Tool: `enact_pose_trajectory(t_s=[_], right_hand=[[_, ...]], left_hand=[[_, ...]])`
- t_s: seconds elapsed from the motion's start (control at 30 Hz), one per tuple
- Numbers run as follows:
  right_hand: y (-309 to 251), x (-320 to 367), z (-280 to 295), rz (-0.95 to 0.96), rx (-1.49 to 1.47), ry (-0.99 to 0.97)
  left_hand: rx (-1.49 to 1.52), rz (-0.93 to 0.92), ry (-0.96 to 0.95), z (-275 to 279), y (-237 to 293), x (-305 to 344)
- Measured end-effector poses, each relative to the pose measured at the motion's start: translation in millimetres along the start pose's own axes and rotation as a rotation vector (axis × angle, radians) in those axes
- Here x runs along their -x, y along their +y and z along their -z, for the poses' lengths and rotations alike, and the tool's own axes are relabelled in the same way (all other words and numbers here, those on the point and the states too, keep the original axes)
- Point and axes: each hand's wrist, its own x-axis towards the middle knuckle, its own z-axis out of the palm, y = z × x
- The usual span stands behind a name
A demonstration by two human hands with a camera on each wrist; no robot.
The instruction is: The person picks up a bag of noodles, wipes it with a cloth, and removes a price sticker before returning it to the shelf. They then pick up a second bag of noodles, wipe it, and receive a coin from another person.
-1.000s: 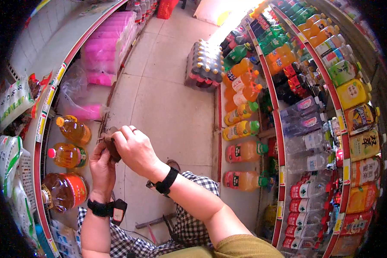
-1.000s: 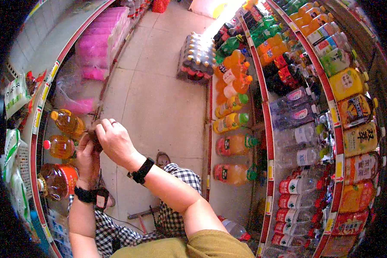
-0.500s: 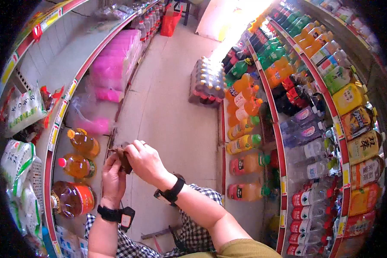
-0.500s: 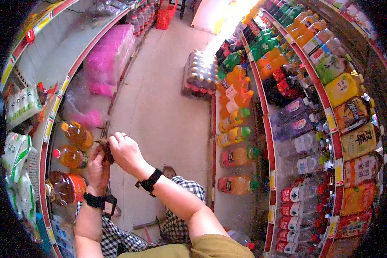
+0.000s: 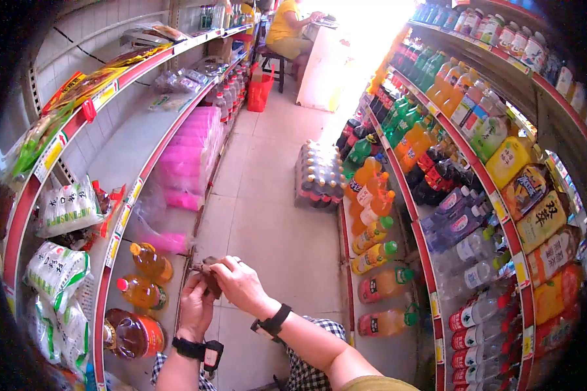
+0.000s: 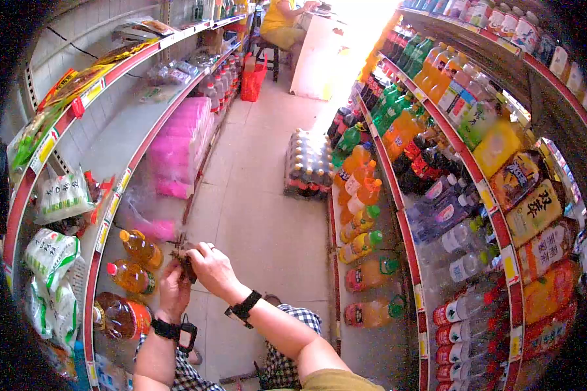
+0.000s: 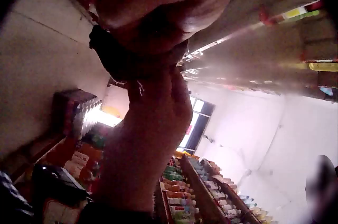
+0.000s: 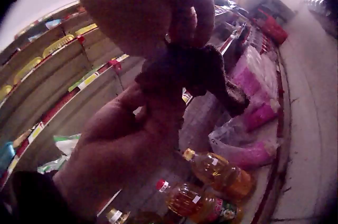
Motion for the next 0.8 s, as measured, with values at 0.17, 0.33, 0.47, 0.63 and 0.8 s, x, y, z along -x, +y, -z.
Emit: enact_pose_trajectory(t_s=[0.17,0.33,0.47,0.63,0.8], right_hand=[[1,1,-2,-0.039,0.039,-0.033],[-2,-1,2,-0.059,0.034,-0.048],[-3,0,-3,0.025,0.033,0.03],[-1,1,-2,0.075,0.062,0.054],[-1,3,1,-0.041,-0.003,-0.057]], left_hand=[[0.014,0.017,-0.039,-2,0,6],[0.011,-0.023,0.01,-6,0,6],[-0.058,-0.012,-0.027,-6,6,5],[-0.032,-0.011,-0.005,-2,0,6],[-0.05,-0.095,0.054,-8,-5,10]])
